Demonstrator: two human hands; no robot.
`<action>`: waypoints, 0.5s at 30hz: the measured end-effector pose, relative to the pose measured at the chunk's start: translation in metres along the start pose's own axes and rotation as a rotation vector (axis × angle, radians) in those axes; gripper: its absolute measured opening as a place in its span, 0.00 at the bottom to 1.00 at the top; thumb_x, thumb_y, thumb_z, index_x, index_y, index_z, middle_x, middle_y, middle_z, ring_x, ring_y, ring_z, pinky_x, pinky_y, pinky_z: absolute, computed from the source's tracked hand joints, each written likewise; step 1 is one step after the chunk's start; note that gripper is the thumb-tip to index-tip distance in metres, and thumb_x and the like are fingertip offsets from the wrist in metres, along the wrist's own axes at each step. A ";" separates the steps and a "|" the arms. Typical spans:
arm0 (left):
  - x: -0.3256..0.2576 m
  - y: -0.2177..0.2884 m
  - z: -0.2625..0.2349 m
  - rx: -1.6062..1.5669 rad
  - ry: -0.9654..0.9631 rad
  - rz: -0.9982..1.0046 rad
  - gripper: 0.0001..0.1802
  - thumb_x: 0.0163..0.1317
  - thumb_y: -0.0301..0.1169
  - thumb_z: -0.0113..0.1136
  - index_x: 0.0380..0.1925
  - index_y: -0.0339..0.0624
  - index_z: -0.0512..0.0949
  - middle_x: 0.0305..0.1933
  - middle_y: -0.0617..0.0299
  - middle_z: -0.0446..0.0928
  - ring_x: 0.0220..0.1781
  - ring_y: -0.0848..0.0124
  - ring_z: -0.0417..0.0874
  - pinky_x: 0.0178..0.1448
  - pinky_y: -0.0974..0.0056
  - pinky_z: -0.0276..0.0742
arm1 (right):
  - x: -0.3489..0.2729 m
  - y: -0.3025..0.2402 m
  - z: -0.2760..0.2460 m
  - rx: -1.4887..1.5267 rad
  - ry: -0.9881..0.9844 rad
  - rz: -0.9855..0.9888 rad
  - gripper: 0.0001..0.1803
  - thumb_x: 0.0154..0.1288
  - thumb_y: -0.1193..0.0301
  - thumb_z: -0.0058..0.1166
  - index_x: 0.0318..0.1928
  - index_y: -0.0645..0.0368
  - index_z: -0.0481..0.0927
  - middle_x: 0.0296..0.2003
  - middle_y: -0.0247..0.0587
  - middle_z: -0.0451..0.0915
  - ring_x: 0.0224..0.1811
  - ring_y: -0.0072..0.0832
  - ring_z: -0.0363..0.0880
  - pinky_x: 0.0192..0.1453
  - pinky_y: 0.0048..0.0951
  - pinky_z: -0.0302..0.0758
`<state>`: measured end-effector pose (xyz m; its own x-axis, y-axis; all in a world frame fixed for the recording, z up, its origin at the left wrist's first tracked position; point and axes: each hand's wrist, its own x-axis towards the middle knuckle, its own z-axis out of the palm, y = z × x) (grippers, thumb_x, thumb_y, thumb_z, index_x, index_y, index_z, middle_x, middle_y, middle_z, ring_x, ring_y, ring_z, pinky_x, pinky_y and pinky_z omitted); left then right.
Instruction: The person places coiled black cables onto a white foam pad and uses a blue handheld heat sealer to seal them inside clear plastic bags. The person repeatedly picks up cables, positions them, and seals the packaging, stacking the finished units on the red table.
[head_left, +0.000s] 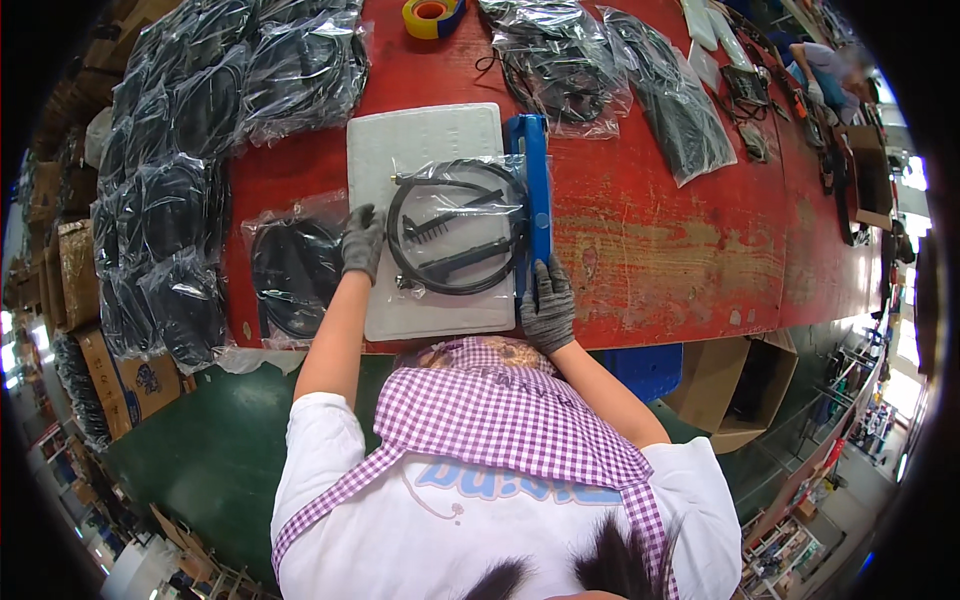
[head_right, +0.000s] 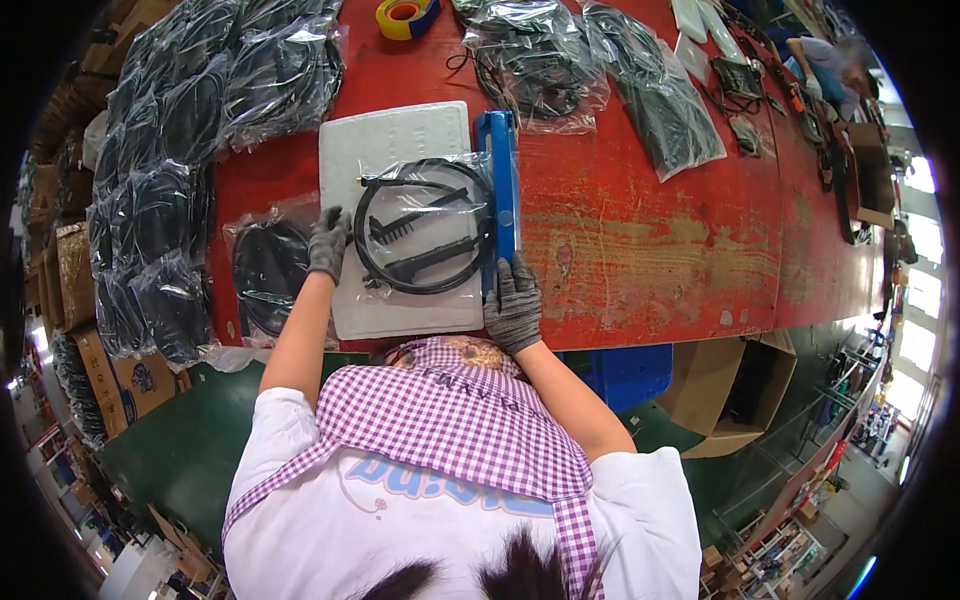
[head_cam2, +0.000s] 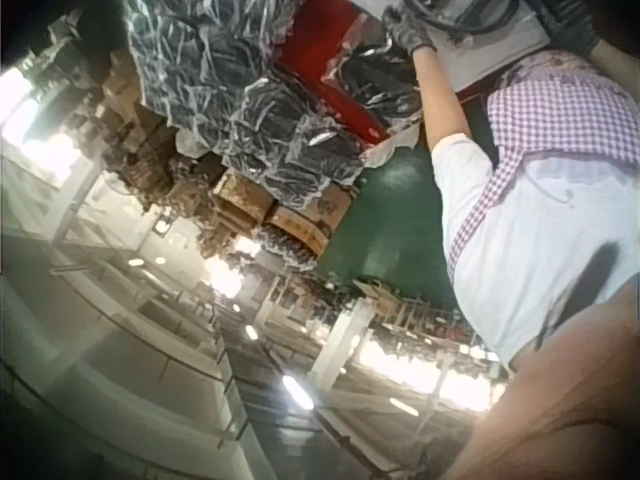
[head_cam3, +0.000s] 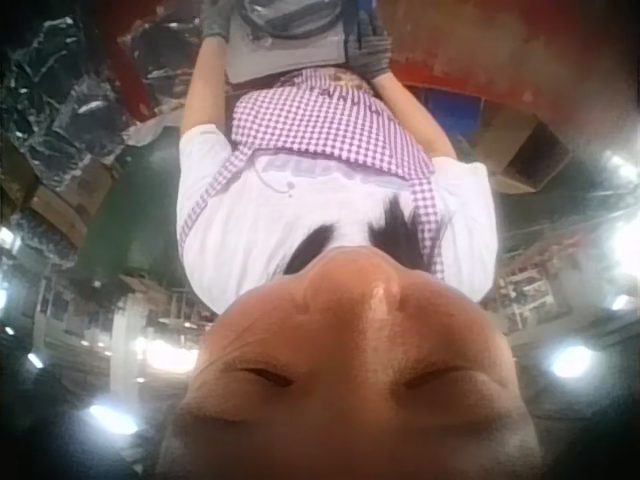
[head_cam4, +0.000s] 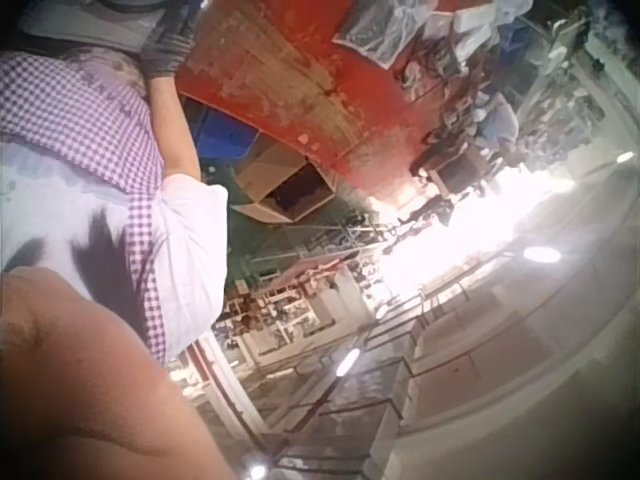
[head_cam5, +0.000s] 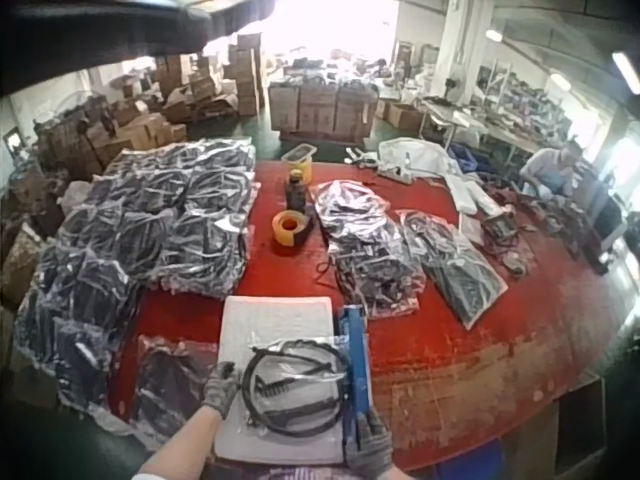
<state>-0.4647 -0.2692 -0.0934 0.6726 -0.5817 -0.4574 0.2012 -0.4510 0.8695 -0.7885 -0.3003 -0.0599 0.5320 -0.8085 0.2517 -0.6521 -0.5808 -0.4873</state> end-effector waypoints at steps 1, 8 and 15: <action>-0.017 0.001 -0.007 -0.072 0.048 -0.019 0.16 0.52 0.26 0.54 0.43 0.39 0.68 0.38 0.61 0.71 0.37 0.75 0.71 0.41 0.72 0.69 | 0.001 0.000 0.001 0.019 0.001 -0.004 0.30 0.44 0.73 0.48 0.53 0.62 0.62 0.52 0.59 0.60 0.52 0.53 0.61 0.55 0.47 0.59; -0.122 -0.072 -0.003 -0.638 0.133 -0.289 0.16 0.53 0.32 0.55 0.42 0.41 0.67 0.38 0.60 0.67 0.43 0.69 0.68 0.46 0.66 0.67 | 0.000 -0.004 0.000 0.050 -0.014 0.019 0.29 0.45 0.72 0.49 0.52 0.62 0.63 0.54 0.60 0.58 0.54 0.52 0.61 0.55 0.43 0.61; -0.143 -0.059 0.065 -0.978 -0.052 -0.830 0.17 0.53 0.38 0.55 0.41 0.41 0.69 0.45 0.52 0.70 0.52 0.59 0.66 0.57 0.52 0.63 | 0.001 -0.007 0.001 0.041 -0.004 -0.044 0.28 0.46 0.74 0.46 0.52 0.63 0.62 0.54 0.62 0.58 0.53 0.54 0.61 0.54 0.45 0.62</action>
<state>-0.6192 -0.2036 -0.0911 0.0712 -0.4025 -0.9127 0.9961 -0.0197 0.0864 -0.7826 -0.2964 -0.0573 0.5618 -0.7819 0.2702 -0.6053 -0.6112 -0.5100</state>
